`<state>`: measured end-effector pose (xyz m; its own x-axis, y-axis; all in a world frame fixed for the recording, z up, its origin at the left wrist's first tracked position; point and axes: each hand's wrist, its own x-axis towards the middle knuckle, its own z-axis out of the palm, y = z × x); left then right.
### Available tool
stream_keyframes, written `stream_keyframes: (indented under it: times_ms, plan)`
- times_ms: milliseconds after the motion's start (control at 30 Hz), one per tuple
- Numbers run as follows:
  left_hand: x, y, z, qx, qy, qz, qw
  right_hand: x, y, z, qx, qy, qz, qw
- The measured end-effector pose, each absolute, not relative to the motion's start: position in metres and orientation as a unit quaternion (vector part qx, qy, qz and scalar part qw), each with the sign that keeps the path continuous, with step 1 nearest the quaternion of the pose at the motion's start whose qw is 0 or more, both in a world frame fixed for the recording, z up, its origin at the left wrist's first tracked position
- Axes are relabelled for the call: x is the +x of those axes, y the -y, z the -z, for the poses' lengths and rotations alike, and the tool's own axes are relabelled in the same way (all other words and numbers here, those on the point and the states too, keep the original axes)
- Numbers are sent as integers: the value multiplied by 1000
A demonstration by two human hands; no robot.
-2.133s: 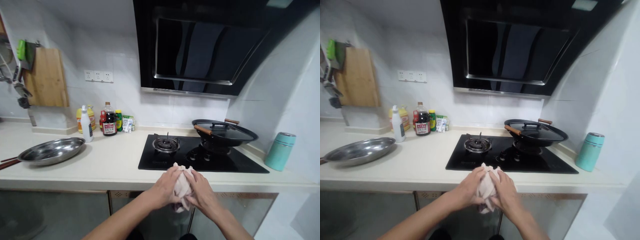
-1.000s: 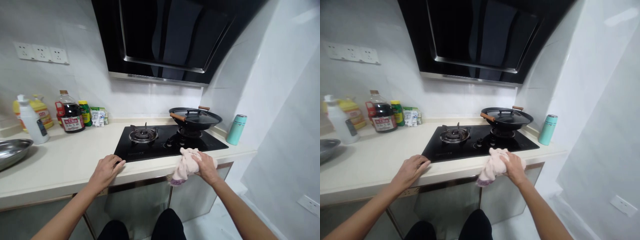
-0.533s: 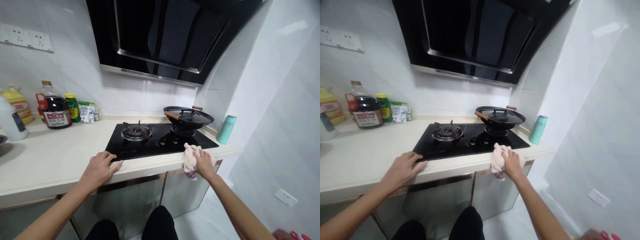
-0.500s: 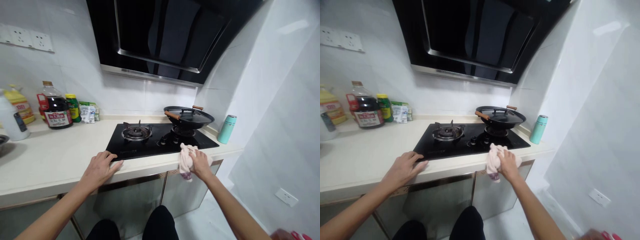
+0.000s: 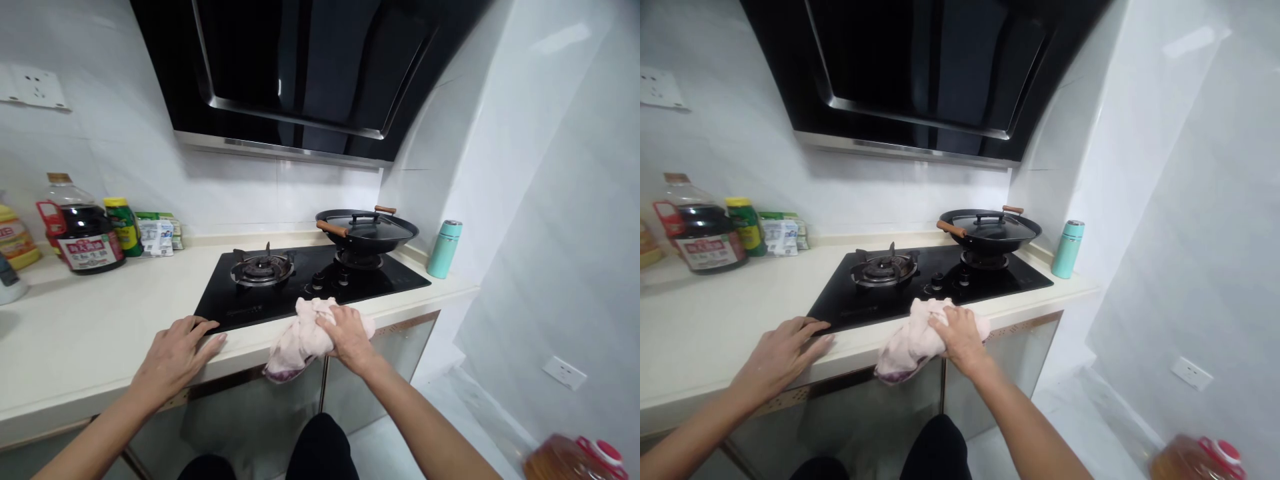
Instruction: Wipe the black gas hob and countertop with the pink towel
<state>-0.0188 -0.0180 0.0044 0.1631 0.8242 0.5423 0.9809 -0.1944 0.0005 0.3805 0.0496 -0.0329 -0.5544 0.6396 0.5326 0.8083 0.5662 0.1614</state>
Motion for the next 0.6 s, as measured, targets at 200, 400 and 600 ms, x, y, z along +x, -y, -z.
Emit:
stream_keyframes:
  times_ms: [200,400,600]
  plan:
    - [-18,18,-3,-750,605,206,170,488,-84,38,-516,818,180,177]
    - [-17,19,-2,-750,597,213,188,588,-109,35,-658,723,96,188]
    - [-15,19,-1,-739,593,256,191,642,-132,-11,-715,642,8,278]
